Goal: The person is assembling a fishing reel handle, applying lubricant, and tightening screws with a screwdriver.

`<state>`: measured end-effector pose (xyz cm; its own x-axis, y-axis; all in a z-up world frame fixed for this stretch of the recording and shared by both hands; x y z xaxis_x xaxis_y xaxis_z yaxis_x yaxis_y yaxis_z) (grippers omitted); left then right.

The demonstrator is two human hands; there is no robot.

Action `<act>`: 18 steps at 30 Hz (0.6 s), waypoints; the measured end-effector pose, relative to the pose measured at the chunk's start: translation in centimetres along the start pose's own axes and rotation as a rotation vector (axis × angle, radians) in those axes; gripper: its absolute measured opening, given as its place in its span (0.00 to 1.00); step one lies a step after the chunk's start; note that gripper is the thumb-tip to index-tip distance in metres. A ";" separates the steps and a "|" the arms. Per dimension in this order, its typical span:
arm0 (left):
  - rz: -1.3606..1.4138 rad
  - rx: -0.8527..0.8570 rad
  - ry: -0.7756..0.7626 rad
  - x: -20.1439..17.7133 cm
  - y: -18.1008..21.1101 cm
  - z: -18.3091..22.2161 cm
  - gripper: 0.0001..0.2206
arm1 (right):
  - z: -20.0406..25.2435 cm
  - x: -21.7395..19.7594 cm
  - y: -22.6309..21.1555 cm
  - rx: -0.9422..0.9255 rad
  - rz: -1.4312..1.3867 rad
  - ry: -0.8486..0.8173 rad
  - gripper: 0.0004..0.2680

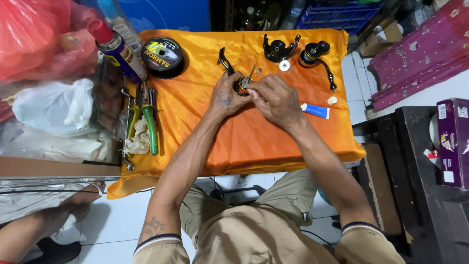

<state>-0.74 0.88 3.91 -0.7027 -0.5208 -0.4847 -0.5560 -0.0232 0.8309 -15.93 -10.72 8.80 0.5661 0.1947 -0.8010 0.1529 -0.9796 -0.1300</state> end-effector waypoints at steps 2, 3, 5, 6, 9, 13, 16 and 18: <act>0.001 -0.003 0.006 0.2 0.3 0.0 0.18 | -0.6 -0.2 -0.5 -0.008 0.047 -0.016 0.08; 0.001 -0.007 0.011 0.2 0.4 0.0 0.17 | -1.0 -0.3 -0.8 -0.017 0.094 -0.032 0.10; -0.006 -0.008 0.022 -0.1 0.7 0.1 0.16 | -1.3 -0.2 -0.8 -0.023 0.159 -0.040 0.11; -0.010 -0.017 0.030 -0.1 0.8 0.3 0.15 | -1.3 -0.2 -0.8 -0.025 0.218 -0.055 0.11; 0.006 -0.045 -0.009 -0.7 2.1 0.4 0.16 | -1.9 -0.7 -1.0 -0.072 0.246 -0.065 0.12; 0.007 -0.014 0.005 -0.8 2.2 0.5 0.17 | -1.8 -0.5 -0.6 -0.054 0.272 -0.105 0.13; 0.039 -0.027 -0.007 -0.9 2.4 0.5 0.18 | -1.6 -0.2 -0.2 -0.088 0.279 -0.087 0.10; 0.021 -0.017 -0.006 -1.0 2.6 0.5 0.16 | -1.8 -0.4 -0.4 -0.067 0.255 -0.087 0.11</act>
<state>-1.74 1.74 6.41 -0.7165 -0.5164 -0.4690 -0.5339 -0.0268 0.8451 -14.81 -10.31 10.23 0.5220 -0.0659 -0.8504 0.0691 -0.9905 0.1191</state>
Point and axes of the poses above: each hand's wrist, its own z-axis away from the middle knuckle, its own x-axis out of the palm, y = z × x, the point moved 1 cm from there along -z, towards the middle knuckle, and after that the axes turned 12 degrees about -y, right-handed, at the moved point
